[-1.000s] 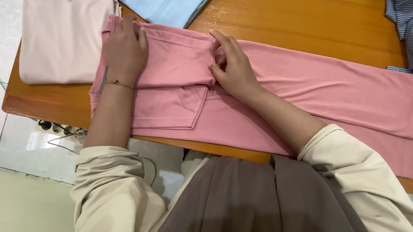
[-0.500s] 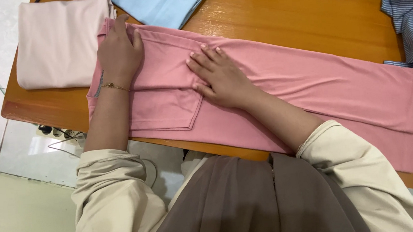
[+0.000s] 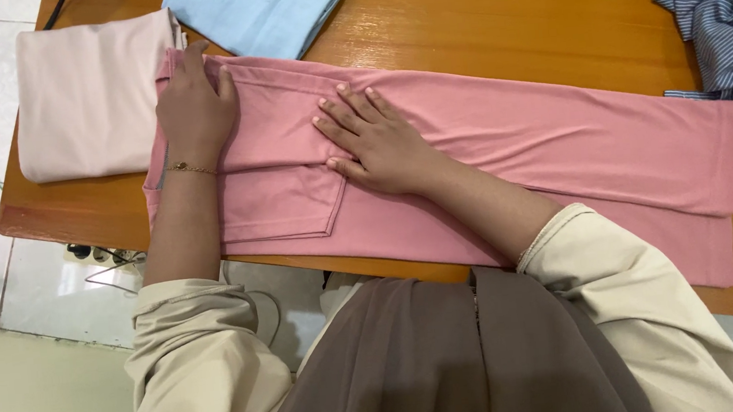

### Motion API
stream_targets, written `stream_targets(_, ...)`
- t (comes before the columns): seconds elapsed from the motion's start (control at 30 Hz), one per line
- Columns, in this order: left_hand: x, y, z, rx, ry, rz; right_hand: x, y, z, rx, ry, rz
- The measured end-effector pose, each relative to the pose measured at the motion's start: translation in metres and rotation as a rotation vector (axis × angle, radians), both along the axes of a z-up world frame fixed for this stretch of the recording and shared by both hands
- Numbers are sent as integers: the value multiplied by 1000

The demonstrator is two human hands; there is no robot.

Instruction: Folding a pink garment on a wooden table.

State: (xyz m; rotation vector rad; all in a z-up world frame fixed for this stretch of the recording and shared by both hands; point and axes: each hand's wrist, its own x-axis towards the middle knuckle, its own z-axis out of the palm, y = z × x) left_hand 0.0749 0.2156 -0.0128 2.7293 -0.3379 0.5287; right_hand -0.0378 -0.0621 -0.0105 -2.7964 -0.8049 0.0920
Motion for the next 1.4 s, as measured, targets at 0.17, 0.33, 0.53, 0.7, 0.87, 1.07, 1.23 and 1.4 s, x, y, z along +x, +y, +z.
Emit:
stream_targets(0.17, 0, 1, -2, 11, -54, -20, 4, -2, 0, 93, 72, -21)
stream_targets(0.33, 1, 1, -3, -4, -52, -30, 2, -1, -4, 88, 40, -39)
stream_targets(0.53, 3, 3, -6, 24, -26, -7, 1, 2, -3, 15, 3, -29)
stream_targets(0.7, 2, 3, -5, 8, -19, -2, -1, 2, -1, 3, 42, -50)
stream_targets(0.87, 1, 2, -4, 11, -44, -17, -2, 3, 0, -28, 71, -75)
stream_targets(1.07, 2, 3, -6, 9, -73, -35, -1, 2, -3, -63, 50, -104)
stream_targets(1.23, 1, 3, -5, 6, -76, -38, -3, 2, 3, -89, 63, -147)
stream_targets(1.4, -11, -10, 18, -6, 29, 2, -6, 2, 9, -92, 58, -172)
